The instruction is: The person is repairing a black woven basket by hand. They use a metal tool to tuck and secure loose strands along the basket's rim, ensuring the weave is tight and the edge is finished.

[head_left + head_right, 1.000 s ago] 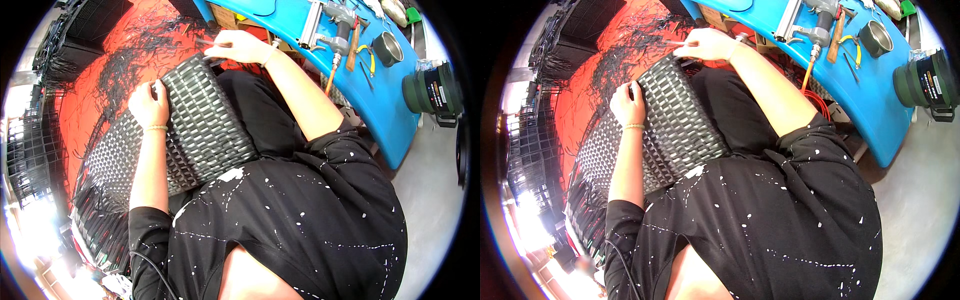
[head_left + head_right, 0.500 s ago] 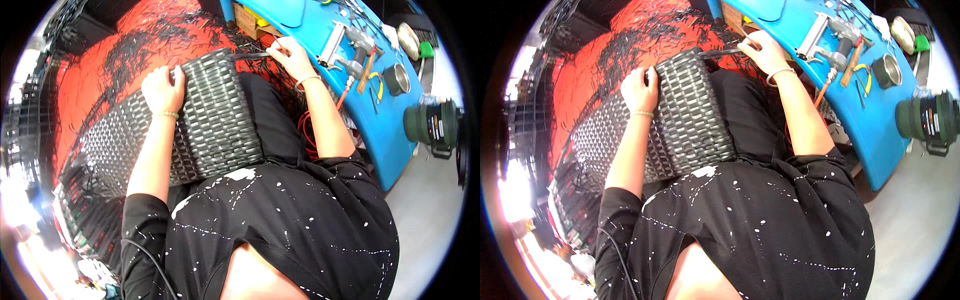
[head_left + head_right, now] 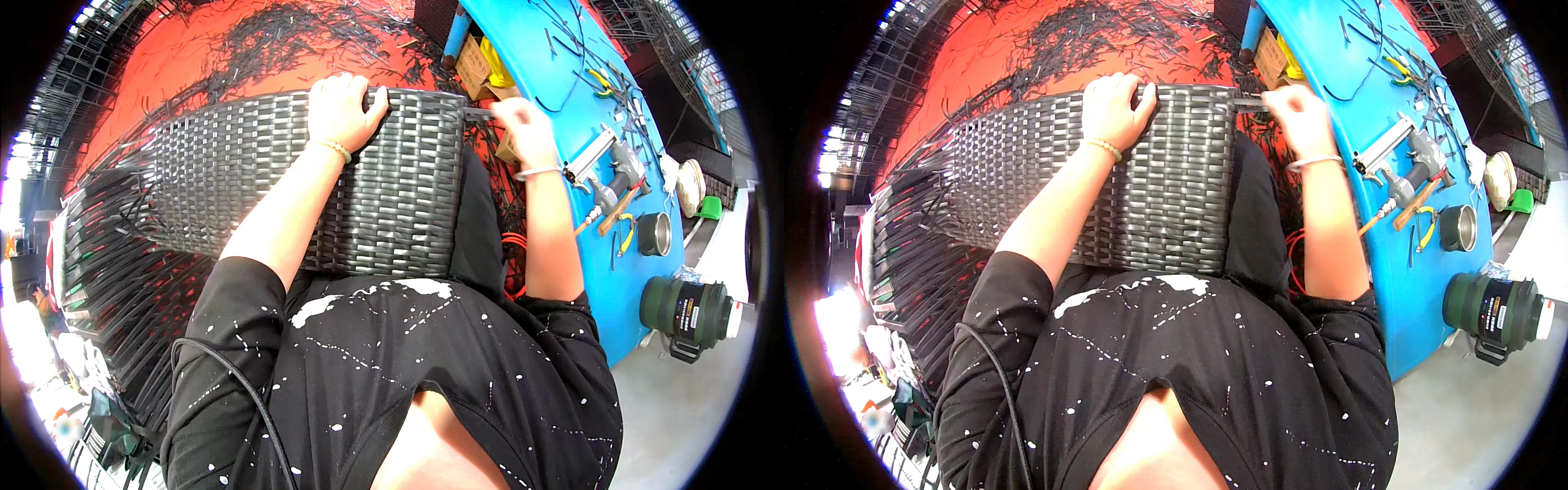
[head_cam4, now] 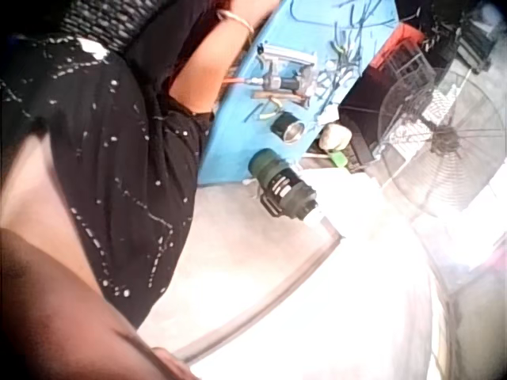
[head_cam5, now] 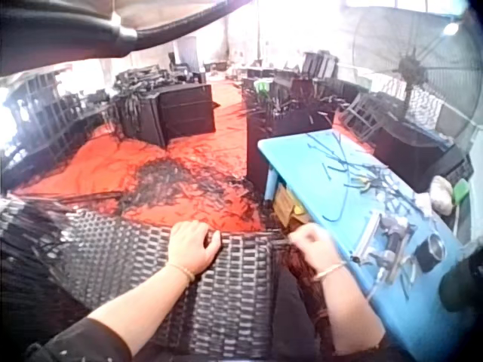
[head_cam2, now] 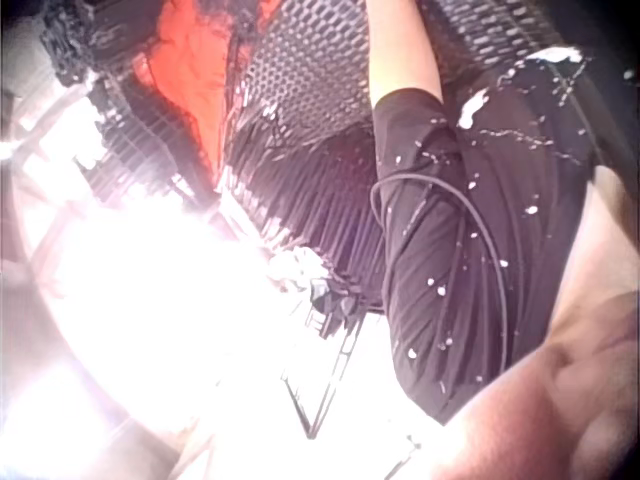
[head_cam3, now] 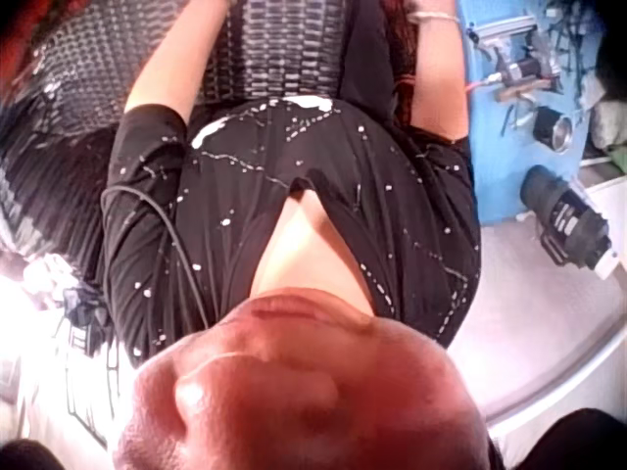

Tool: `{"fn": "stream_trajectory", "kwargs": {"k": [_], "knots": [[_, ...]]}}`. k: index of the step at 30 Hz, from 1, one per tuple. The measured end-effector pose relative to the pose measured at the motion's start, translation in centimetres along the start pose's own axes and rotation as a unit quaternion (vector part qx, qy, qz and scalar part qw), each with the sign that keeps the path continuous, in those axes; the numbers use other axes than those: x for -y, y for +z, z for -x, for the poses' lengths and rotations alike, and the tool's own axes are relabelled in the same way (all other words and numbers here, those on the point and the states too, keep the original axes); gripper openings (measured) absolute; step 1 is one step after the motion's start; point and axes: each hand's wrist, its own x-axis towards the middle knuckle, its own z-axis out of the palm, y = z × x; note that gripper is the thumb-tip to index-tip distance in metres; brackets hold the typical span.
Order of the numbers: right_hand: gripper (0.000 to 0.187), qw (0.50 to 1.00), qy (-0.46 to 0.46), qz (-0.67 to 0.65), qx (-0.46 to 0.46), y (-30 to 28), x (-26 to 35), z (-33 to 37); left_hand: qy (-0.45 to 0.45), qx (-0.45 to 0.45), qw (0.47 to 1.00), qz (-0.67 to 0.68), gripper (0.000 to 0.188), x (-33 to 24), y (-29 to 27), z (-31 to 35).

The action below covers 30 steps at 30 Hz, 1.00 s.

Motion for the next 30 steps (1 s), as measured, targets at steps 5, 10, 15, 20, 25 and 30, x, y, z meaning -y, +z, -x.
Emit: {"fn": "stream_trajectory", "kwargs": {"k": [5,10,15,20,25,30], "knots": [[0.023,0.958,0.066,0.113,-0.256,-15.5,-6.5,2.1,-0.009,-0.012,1.000,-0.003,0.027,-0.2,0.4,0.0],[0.026,0.937,-0.097,0.290,-0.167,-10.7,4.6,3.6,-0.015,-0.001,1.000,-0.011,0.027,-0.3,0.3,0.0],[0.037,0.990,-0.066,0.121,0.002,-0.4,5.1,1.2,-0.009,0.006,1.000,-0.001,0.031,-0.3,0.3,-0.4],[0.042,0.989,0.046,0.117,0.084,2.3,1.9,-0.1,0.004,0.020,1.000,-0.009,0.027,-0.2,0.5,-0.4],[0.029,0.961,0.160,-0.142,-0.173,-8.3,3.0,0.6,0.000,0.028,1.000,-0.012,0.023,-0.5,-0.4,-0.4],[0.023,0.834,0.025,-0.366,-0.413,-32.1,-1.5,7.1,0.002,0.025,1.000,0.002,0.022,-0.9,0.0,-0.2]]}}
